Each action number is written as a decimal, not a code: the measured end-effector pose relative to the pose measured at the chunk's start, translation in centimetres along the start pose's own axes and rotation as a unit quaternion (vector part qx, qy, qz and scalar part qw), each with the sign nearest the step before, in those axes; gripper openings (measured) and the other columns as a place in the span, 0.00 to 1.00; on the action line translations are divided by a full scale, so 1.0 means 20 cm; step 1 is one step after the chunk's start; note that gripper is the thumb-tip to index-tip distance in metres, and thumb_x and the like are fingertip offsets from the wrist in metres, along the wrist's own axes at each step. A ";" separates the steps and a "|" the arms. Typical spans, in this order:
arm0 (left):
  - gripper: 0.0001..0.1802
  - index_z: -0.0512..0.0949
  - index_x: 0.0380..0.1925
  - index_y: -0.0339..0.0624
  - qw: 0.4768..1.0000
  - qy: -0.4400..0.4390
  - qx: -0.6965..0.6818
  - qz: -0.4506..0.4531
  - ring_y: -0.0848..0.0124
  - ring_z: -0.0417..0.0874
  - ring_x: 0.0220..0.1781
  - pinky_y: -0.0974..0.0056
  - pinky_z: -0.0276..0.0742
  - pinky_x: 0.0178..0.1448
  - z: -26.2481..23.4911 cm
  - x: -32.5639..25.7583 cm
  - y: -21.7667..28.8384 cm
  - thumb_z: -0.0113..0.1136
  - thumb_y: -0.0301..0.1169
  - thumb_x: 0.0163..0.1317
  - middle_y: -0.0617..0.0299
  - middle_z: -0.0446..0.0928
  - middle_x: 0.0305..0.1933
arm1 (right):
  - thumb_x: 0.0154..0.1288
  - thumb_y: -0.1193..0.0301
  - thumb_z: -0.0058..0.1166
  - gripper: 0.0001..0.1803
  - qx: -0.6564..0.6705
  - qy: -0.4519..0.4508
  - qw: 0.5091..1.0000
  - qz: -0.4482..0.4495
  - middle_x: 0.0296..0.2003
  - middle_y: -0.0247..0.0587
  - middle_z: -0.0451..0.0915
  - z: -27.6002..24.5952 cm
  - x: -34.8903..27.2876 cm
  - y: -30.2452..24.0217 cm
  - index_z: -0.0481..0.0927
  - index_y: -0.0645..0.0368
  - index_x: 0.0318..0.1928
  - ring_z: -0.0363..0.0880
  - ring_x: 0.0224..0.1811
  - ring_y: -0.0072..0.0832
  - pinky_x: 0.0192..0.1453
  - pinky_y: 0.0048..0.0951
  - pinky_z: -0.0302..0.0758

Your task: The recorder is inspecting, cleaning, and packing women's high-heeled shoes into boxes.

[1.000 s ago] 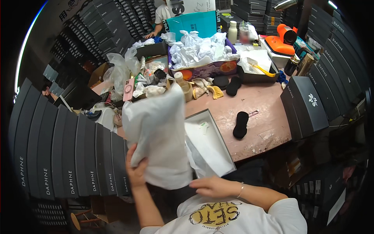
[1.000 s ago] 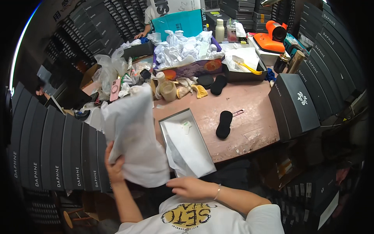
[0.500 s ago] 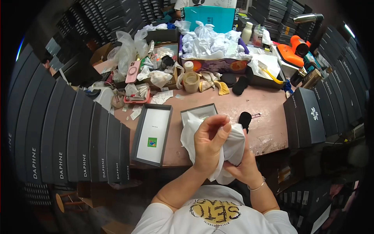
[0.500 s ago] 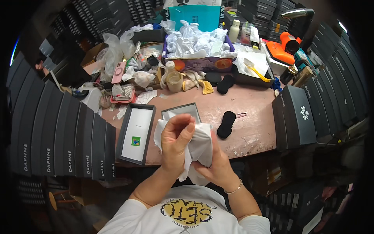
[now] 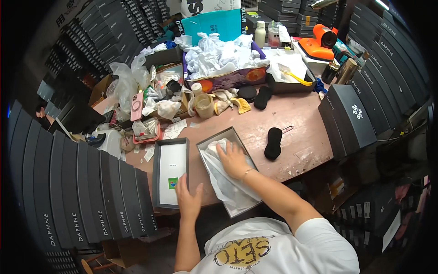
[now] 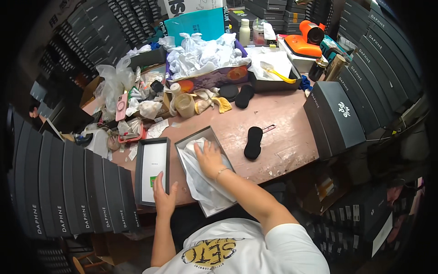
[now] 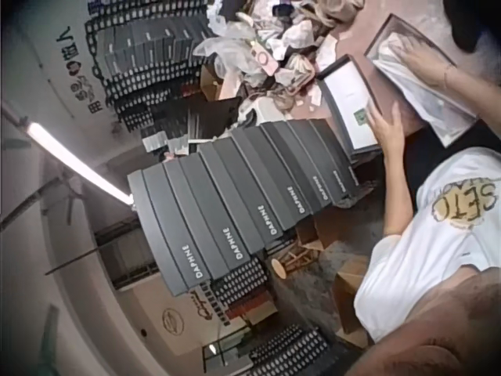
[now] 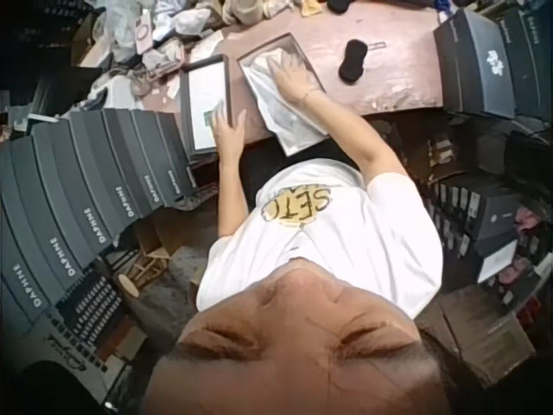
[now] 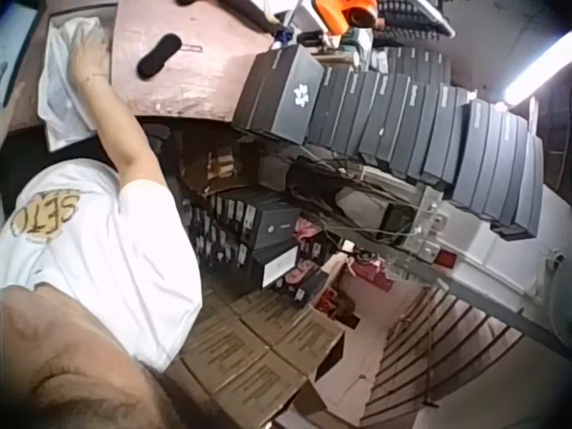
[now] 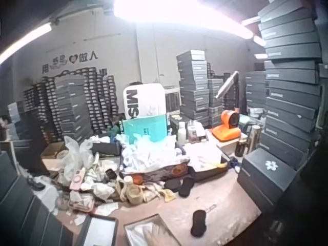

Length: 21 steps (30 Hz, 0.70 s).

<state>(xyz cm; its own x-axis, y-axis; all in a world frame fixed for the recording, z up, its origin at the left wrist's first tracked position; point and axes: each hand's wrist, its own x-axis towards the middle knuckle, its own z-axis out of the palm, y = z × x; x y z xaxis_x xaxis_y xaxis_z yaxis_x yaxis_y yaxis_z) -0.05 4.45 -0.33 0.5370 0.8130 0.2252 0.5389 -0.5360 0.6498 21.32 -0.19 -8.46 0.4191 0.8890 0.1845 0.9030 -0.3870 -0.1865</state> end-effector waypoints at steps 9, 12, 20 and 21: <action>0.14 0.75 0.43 0.33 0.891 -0.107 -0.420 -0.140 0.75 0.81 0.36 0.69 0.78 0.41 -0.42 0.05 0.00 0.62 0.30 0.62 0.62 0.80 0.37 | 0.66 0.62 0.57 0.34 0.460 -0.029 0.883 0.088 0.61 0.55 0.68 -0.82 -0.41 0.32 0.61 0.60 0.68 0.74 0.57 0.46 0.58 0.37 0.72; 0.24 0.69 0.53 0.32 0.706 -0.149 -0.668 -0.182 0.72 0.80 0.36 0.67 0.78 0.44 -0.29 -0.12 0.19 0.66 0.27 0.59 0.60 0.79 0.41 | 0.69 0.57 0.53 0.36 0.538 -0.064 0.835 0.095 0.64 0.55 0.65 -0.81 -0.49 0.26 0.57 0.59 0.70 0.73 0.58 0.41 0.58 0.36 0.72; 0.25 0.63 0.61 0.30 0.878 -0.175 -0.423 -0.142 0.63 0.71 0.60 0.60 0.67 0.65 0.21 -0.17 0.07 0.50 0.36 0.71 0.53 0.71 0.55 | 0.63 0.41 0.46 0.38 0.348 -0.205 0.900 0.167 0.45 0.64 0.80 -0.58 -0.42 0.25 0.77 0.67 0.52 0.80 0.47 0.54 0.54 0.44 0.74; 0.22 0.66 0.57 0.30 0.865 -0.177 -0.429 -0.190 0.67 0.75 0.52 0.61 0.70 0.59 0.27 -0.16 -0.02 0.50 0.35 0.71 0.55 0.75 0.51 | 0.63 0.41 0.47 0.37 0.301 -0.147 0.928 0.163 0.43 0.66 0.80 -0.50 -0.40 0.23 0.79 0.67 0.49 0.79 0.45 0.56 0.53 0.45 0.73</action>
<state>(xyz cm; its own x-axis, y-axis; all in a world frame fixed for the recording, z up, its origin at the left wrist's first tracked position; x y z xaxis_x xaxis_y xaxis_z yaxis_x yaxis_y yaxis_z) 1.47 0.86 -5.21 0.6730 0.6921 -0.2607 0.1217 0.2441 0.9621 23.00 -11.53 -1.17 0.5372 0.8111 -0.2312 0.4797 -0.5193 -0.7073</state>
